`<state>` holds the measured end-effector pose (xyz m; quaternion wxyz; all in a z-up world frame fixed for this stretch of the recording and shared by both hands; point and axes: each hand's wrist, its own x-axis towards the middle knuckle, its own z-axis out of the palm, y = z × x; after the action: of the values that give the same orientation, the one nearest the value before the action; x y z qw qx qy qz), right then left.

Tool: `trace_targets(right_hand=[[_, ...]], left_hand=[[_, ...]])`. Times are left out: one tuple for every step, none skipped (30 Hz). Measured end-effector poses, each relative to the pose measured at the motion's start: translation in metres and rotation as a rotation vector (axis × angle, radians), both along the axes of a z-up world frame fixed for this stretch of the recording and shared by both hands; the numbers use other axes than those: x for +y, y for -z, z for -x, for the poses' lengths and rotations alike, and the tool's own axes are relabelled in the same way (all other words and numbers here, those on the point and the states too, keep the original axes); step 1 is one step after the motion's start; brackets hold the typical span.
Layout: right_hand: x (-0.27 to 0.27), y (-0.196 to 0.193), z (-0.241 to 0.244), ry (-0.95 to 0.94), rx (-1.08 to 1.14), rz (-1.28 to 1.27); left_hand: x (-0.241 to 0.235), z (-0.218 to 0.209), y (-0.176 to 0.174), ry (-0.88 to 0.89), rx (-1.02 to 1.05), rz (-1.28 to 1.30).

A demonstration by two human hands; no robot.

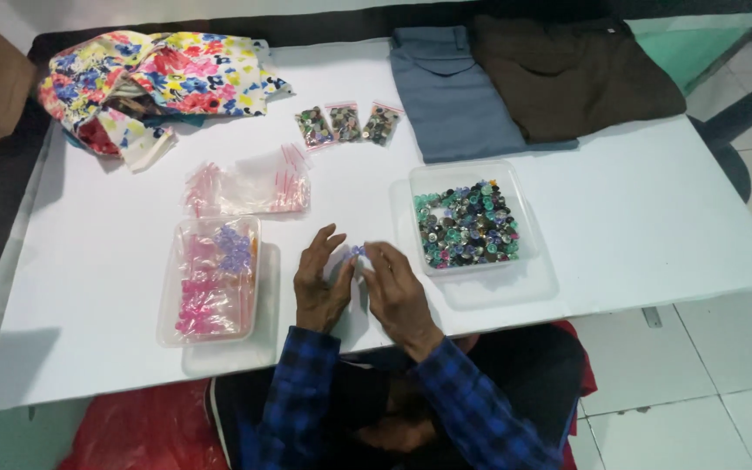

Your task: The person sorts colorful buttons from a plastic container into small ziplock bags. They pick buttons by hand, place them into the bags, and seal them on the table.

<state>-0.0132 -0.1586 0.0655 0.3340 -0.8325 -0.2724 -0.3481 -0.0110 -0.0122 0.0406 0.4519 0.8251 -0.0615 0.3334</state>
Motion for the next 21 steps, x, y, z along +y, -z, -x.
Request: trace_targets(right_hand=[[-0.009,-0.01,0.006,0.01,-0.007,-0.004],[-0.018,-0.019,0.012,0.028,-0.013,-0.054],[-0.027,-0.027,0.022,0.042,-0.01,-0.102],[-0.045,-0.03,0.007,0.048,-0.008,-0.105],[-0.063,-0.033,-0.005,0.04,-0.028,-0.1],[-0.08,-0.036,-0.017,0.032,-0.047,-0.096],[-0.097,-0.038,-0.038,0.033,-0.047,-0.096],[-0.113,-0.04,-0.059,0.06,0.091,0.061],[-0.129,-0.045,-0.082,0.088,0.223,0.218],[-0.134,-0.049,-0.096,0.089,0.215,0.217],[-0.138,-0.052,-0.109,0.009,0.338,0.367],[-0.141,-0.056,-0.123,-0.071,0.46,0.517],[-0.142,-0.051,-0.131,-0.07,0.454,0.515],[-0.142,-0.047,-0.14,-0.059,0.499,0.605],[-0.142,-0.04,-0.148,-0.052,0.55,0.696],[-0.139,-0.032,-0.152,-0.055,0.551,0.695],[-0.135,-0.023,-0.155,-0.015,0.505,0.739],[-0.131,-0.014,-0.159,0.025,0.459,0.783],[-0.129,-0.016,-0.157,0.019,0.466,0.779],[-0.126,-0.018,-0.155,-0.022,0.482,0.769],[-0.124,-0.025,-0.157,-0.061,0.487,0.76]], left_hand=[[-0.005,-0.001,-0.005,0.01,-0.007,-0.004],[-0.01,-0.002,-0.011,-0.019,-0.063,-0.022],[-0.016,0.002,-0.014,-0.052,-0.111,-0.038],[-0.026,-0.002,-0.024,-0.046,-0.109,-0.04],[-0.036,-0.005,-0.035,-0.009,-0.138,-0.086],[-0.046,-0.007,-0.045,0.028,-0.167,-0.132],[-0.056,-0.019,-0.042,0.028,-0.167,-0.132],[-0.067,-0.031,-0.038,0.093,-0.138,-0.225],[-0.077,-0.046,-0.038,0.155,-0.116,-0.319],[-0.085,-0.061,-0.032,0.154,-0.123,-0.32],[-0.091,-0.076,-0.026,0.176,0.019,-0.457],[-0.098,-0.091,-0.02,0.197,0.162,-0.593],[-0.102,-0.094,-0.02,0.195,0.157,-0.595],[-0.105,-0.098,-0.02,0.204,0.191,-0.62],[-0.107,-0.1,-0.018,0.213,0.233,-0.644],[-0.107,-0.101,-0.015,0.212,0.235,-0.646],[-0.106,-0.102,-0.011,0.227,0.24,-0.63],[-0.105,-0.102,-0.007,0.243,0.245,-0.614],[-0.105,-0.102,-0.006,0.245,0.254,-0.617],[-0.105,-0.102,-0.006,0.224,0.223,-0.638],[-0.105,-0.106,-0.008,0.198,0.183,-0.659]])
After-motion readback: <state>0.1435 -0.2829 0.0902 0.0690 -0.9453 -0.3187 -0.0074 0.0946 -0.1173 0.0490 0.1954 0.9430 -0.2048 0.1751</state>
